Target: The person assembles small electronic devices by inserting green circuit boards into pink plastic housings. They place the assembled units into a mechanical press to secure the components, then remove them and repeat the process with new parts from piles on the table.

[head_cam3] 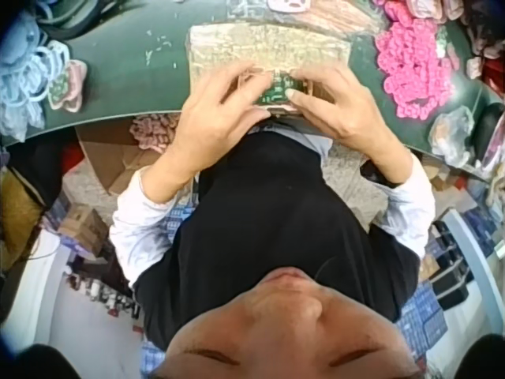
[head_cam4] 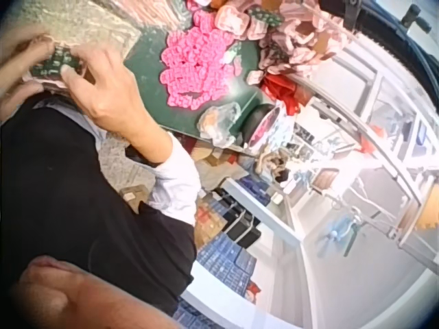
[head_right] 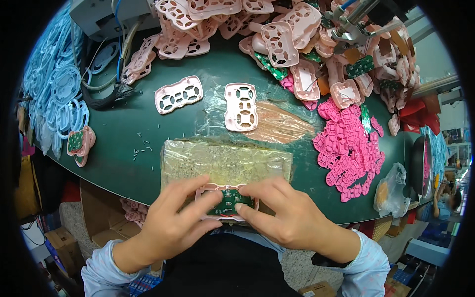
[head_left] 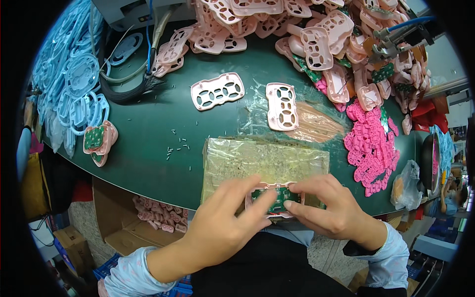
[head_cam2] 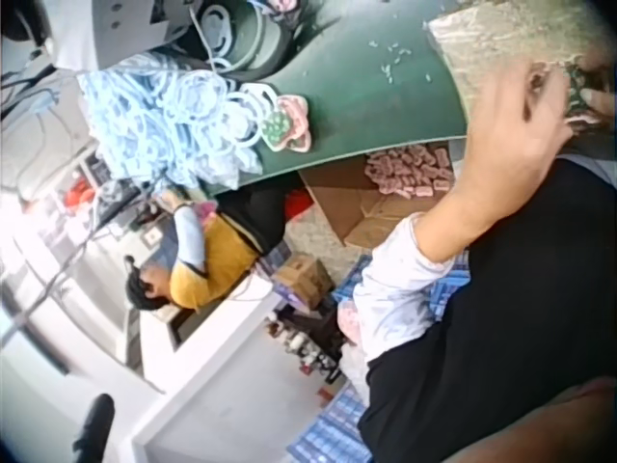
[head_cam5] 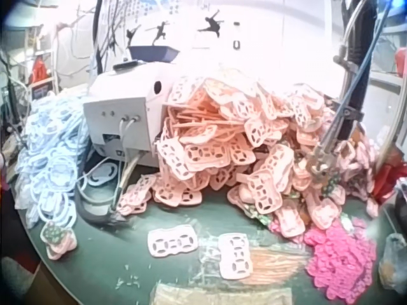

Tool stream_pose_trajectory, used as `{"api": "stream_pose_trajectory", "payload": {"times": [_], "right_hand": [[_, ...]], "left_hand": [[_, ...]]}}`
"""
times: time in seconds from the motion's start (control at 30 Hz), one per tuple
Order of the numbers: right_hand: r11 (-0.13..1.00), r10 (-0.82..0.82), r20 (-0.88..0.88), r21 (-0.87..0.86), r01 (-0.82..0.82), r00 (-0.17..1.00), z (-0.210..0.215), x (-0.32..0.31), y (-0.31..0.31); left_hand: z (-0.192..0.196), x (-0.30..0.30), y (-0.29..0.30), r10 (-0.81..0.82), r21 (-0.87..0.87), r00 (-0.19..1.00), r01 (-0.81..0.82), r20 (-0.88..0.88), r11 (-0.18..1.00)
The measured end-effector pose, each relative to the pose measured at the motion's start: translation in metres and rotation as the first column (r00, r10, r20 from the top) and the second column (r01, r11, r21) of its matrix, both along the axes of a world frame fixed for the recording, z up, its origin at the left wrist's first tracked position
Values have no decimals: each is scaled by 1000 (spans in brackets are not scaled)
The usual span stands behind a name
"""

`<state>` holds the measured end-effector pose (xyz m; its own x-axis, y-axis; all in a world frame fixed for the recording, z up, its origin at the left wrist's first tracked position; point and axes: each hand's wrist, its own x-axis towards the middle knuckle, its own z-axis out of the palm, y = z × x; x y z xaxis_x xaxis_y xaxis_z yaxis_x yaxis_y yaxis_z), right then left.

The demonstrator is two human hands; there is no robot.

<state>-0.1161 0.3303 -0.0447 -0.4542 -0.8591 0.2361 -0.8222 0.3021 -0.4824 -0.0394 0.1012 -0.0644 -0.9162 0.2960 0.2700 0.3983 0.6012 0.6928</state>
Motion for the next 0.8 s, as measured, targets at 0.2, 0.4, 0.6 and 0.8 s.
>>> {"api": "stream_pose_trajectory", "payload": {"times": [0.2,0.4,0.6,0.8], "right_hand": [[996,-42,-12,78,42,999,4,4,-1],[993,-81,-15,80,82,997,4,7,-3],[993,-82,-29,88,84,996,1,6,0],[990,-112,-51,81,116,992,1,10,-5]], "left_hand": [[-1,4,11,-130,-230,975,86,-183,969],[1,12,22,-81,-337,969,-2,-232,942],[14,-10,-5,41,131,999,-41,7,991],[4,-7,-8,-5,234,972,-51,233,971]]}}
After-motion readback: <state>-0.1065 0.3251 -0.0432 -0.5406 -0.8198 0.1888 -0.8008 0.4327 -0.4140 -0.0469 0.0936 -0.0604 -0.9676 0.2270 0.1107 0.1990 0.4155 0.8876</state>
